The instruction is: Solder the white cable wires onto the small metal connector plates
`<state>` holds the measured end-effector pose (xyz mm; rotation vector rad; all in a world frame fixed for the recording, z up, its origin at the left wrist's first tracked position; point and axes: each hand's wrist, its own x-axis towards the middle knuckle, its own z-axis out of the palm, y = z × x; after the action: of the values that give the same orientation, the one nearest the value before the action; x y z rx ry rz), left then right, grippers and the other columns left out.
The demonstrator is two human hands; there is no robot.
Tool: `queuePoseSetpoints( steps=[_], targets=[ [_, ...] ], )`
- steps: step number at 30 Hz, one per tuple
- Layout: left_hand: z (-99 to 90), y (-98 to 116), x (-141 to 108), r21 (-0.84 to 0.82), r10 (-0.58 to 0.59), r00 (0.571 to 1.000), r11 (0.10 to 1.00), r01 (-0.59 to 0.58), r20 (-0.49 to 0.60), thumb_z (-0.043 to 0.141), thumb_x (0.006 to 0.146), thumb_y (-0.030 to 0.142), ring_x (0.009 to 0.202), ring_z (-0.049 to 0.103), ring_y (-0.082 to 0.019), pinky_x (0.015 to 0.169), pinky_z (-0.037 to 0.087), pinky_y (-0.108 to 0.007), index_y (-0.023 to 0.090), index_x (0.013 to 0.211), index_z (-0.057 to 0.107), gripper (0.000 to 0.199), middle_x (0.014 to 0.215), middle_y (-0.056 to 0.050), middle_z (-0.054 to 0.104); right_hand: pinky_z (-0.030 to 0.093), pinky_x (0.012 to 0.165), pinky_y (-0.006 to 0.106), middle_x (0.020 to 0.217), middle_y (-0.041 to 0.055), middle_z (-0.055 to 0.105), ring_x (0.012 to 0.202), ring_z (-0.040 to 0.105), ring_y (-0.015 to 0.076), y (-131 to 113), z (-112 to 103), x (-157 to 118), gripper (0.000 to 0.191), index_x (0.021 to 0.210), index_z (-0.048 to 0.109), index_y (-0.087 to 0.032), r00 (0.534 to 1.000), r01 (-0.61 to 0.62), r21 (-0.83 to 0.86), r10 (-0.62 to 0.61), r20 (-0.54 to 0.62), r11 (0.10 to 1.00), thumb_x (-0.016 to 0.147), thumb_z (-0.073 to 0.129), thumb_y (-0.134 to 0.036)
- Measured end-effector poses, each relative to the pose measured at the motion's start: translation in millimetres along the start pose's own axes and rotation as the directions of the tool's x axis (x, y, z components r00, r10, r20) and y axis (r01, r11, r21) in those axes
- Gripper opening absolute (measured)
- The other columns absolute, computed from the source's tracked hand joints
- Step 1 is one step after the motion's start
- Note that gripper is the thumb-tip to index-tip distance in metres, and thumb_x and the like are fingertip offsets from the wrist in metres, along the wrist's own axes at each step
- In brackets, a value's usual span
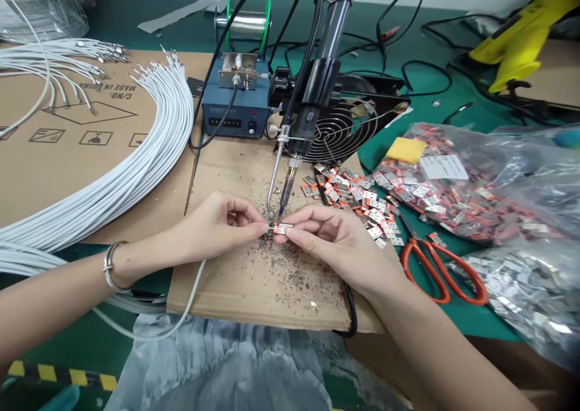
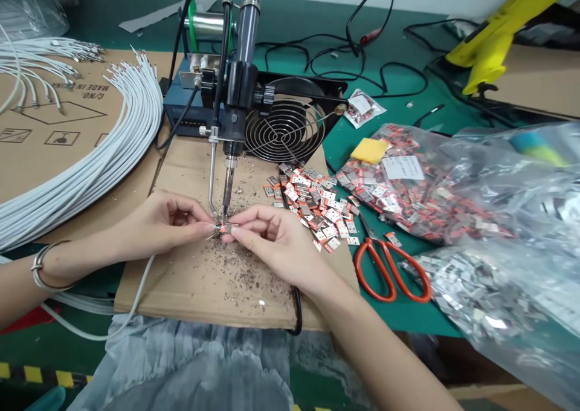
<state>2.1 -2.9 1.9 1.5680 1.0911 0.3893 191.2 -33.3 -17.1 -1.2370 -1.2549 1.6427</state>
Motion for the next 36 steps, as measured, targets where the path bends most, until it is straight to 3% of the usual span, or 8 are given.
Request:
queuePoseSetpoints(
  steps=[17,25,28,32,36],
  targets=[
    [0.2,-1,0,0.03,-0.007,1.0,1.0,0.007,0.005,0.058,0.074,0.028,0.054,0.05,-0.008,0.047,0.036,-0.017,0.01,0.074,0.067,0.02,0.066,-0.003,0.065,0.052,0.063,0.017,0.07,0.0019,0.073,0.067,0.068,0.0107,-3,1,-1,0.012,0.077,0.065,-0.018,1.0,-0.004,0.018,0.004,-0.008,1.0,0.069,0.071,-0.025],
    [0.2,3,2,0.028,-0.033,0.999,0.999,0.032,0.028,0.057,0.075,0.023,0.042,0.041,-0.004,0.038,0.029,-0.016,0.01,0.071,0.066,0.016,0.054,0.002,0.058,0.051,0.063,0.018,0.07,0.0033,0.073,0.068,0.068,0.0113,-4,0,-1,0.015,0.075,0.064,-0.017,0.999,-0.048,-0.009,0.048,-0.021,0.999,0.067,0.072,-0.026],
    [3.0,4,-7,-0.029,-0.02,0.997,0.999,0.023,0.079,0.058,0.076,0.025,0.042,0.041,-0.005,0.04,0.032,-0.016,0.011,0.072,0.065,0.017,0.051,0.004,0.056,0.051,0.061,0.019,0.069,0.003,0.072,0.066,0.067,0.0112,-8,0,-10,0.013,0.075,0.064,-0.017,0.999,-0.042,-0.055,0.042,0.0,0.998,0.069,0.07,-0.026],
    [13.9,3,-29,-0.098,0.041,0.989,0.995,-0.027,0.144,0.062,0.075,0.031,0.059,0.053,-0.008,0.053,0.039,-0.017,0.012,0.074,0.067,0.019,0.068,-0.001,0.066,0.047,0.051,0.017,0.068,0.003,0.071,0.06,0.064,0.0102,-13,3,-34,0.01,0.078,0.064,-0.016,0.999,0.009,-0.156,-0.003,0.039,0.988,0.073,0.066,-0.025],
    [30.2,1,-51,-0.136,0.033,0.977,0.991,-0.004,0.212,0.06,0.077,0.034,0.06,0.051,-0.009,0.052,0.037,-0.018,0.014,0.077,0.066,0.021,0.067,0.0,0.063,0.045,0.048,0.018,0.064,0.0032,0.069,0.055,0.06,0.0098,-14,7,-60,0.007,0.077,0.062,-0.016,0.998,0.05,-0.198,-0.04,0.053,0.979,0.074,0.063,-0.022]
  ],
)
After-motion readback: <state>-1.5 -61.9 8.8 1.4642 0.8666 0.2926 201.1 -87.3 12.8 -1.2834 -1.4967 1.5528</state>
